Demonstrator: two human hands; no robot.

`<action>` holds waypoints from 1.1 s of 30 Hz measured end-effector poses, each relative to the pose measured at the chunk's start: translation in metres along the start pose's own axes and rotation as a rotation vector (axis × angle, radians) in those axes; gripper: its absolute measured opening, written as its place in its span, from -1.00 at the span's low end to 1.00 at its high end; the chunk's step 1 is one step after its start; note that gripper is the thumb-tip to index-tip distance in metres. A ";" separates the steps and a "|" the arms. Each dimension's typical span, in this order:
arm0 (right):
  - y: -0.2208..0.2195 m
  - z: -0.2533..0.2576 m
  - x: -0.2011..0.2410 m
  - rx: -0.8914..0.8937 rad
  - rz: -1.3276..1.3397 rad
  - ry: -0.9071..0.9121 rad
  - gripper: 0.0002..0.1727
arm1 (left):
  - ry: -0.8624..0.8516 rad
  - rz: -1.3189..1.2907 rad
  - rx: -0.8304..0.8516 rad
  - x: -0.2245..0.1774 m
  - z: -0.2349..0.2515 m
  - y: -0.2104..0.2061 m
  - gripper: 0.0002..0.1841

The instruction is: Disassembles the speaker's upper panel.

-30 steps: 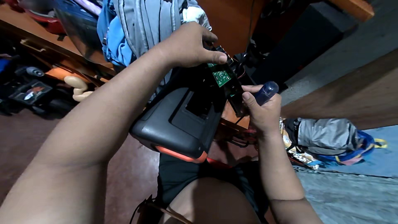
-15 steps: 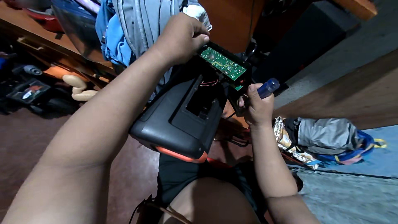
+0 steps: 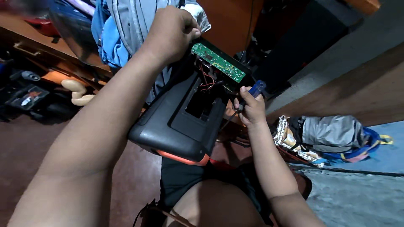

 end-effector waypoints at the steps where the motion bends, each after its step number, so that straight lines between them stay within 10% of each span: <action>1: 0.001 0.000 -0.002 -0.007 -0.003 -0.011 -0.82 | 0.003 -0.004 0.000 0.000 0.000 0.000 -0.68; 13: 0.005 -0.023 -0.016 -0.042 -0.129 -0.092 -0.83 | 0.182 -0.137 0.047 0.010 0.001 -0.007 -0.75; 33: 0.005 -0.041 0.013 -0.174 -0.309 0.353 -0.86 | 0.433 -0.682 0.179 0.009 -0.006 -0.042 -0.64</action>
Point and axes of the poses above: each hand's wrist, its own z-axis towards the middle knuckle, its own y-axis out of the back of the hand, x = y × z, the point moved 9 cm from there along z, towards the middle knuckle, and after that the axes turned 11 degrees about -x, right-handed, at the moved point
